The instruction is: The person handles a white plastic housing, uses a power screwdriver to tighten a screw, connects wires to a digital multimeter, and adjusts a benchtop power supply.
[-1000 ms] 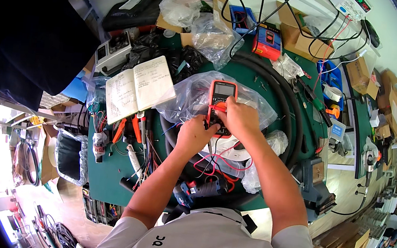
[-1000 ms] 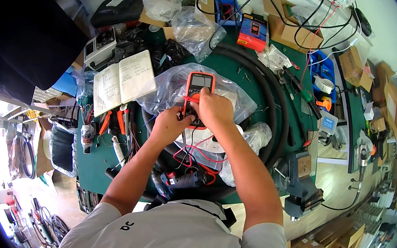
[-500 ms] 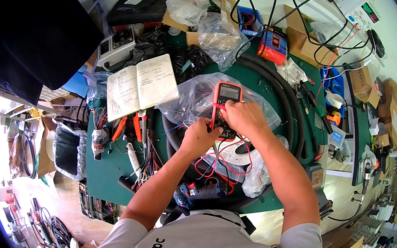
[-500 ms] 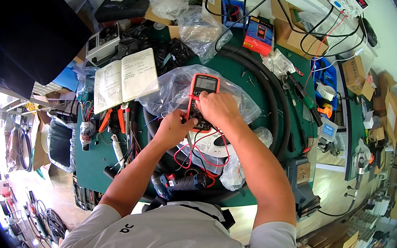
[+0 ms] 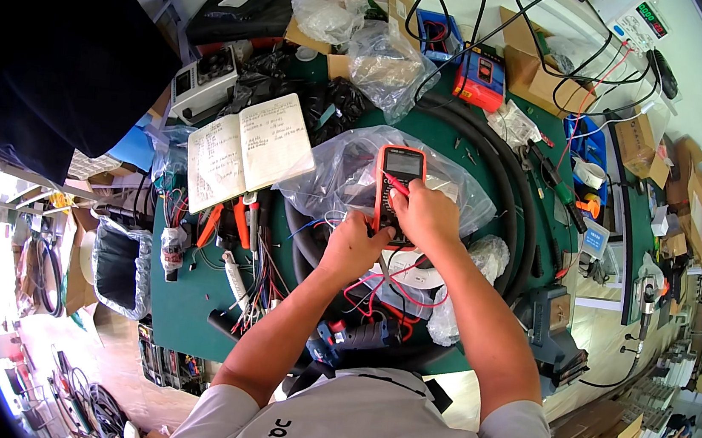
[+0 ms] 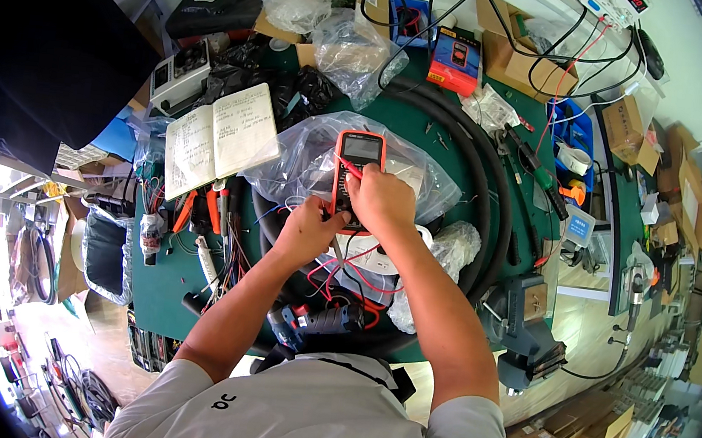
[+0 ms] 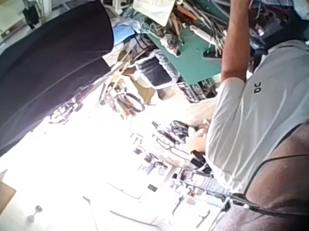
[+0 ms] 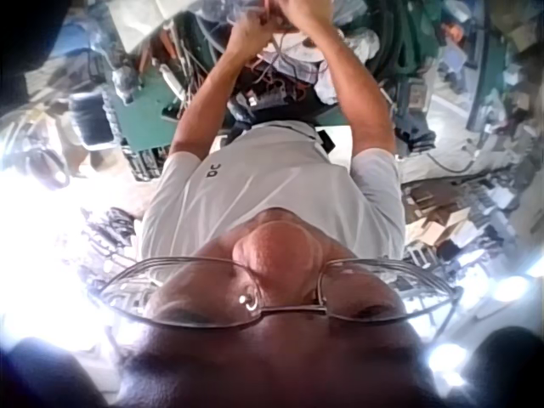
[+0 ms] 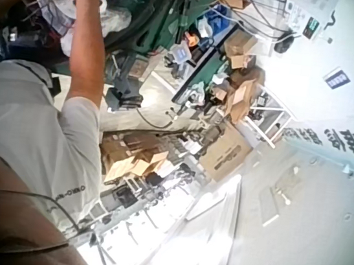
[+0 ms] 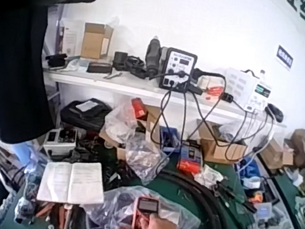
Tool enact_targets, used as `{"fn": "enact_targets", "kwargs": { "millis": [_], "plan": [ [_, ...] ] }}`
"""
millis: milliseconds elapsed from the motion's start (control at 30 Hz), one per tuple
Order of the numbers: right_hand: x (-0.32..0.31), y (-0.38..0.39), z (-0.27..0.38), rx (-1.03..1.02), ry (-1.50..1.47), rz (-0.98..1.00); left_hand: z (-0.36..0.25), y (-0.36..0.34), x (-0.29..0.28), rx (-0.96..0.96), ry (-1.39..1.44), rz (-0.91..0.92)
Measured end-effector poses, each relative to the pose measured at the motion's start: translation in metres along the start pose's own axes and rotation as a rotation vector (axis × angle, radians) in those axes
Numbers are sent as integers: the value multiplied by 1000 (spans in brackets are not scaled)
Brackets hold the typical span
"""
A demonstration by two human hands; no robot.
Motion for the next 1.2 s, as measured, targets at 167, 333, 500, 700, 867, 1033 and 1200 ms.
{"fn": "enact_targets", "kwargs": {
  "millis": [167,333,500,700,867,1033,1200],
  "plan": [
    [-3,5,-13,-23,-145,35,6,0,1,5,17,-26],
    [-4,6,-7,-68,-98,35,7,-2,1,-10,43,26],
    [-1,0,-7,-116,-92,26,14,-5,4,47,-16,-17],
    [-1,-2,-6,-165,-82,-1,24,-9,5,146,-86,-61],
    [4,-5,-10,-218,-108,7,22,-8,5,136,-76,-60],
    [5,-8,-16,-276,-159,21,23,-10,4,135,-93,-65],
    [0,-13,-19,-324,-147,91,18,-8,3,89,-21,-42]
  ]
}}
Point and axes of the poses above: each hand's wrist, its own y-axis away from the middle knuckle, its own x-axis out of the palm, z = x × y, the point moved 3 cm from there along -y, towards the middle knuckle, and after that the axes turned 10 degrees about y, right-handed, at the moved point
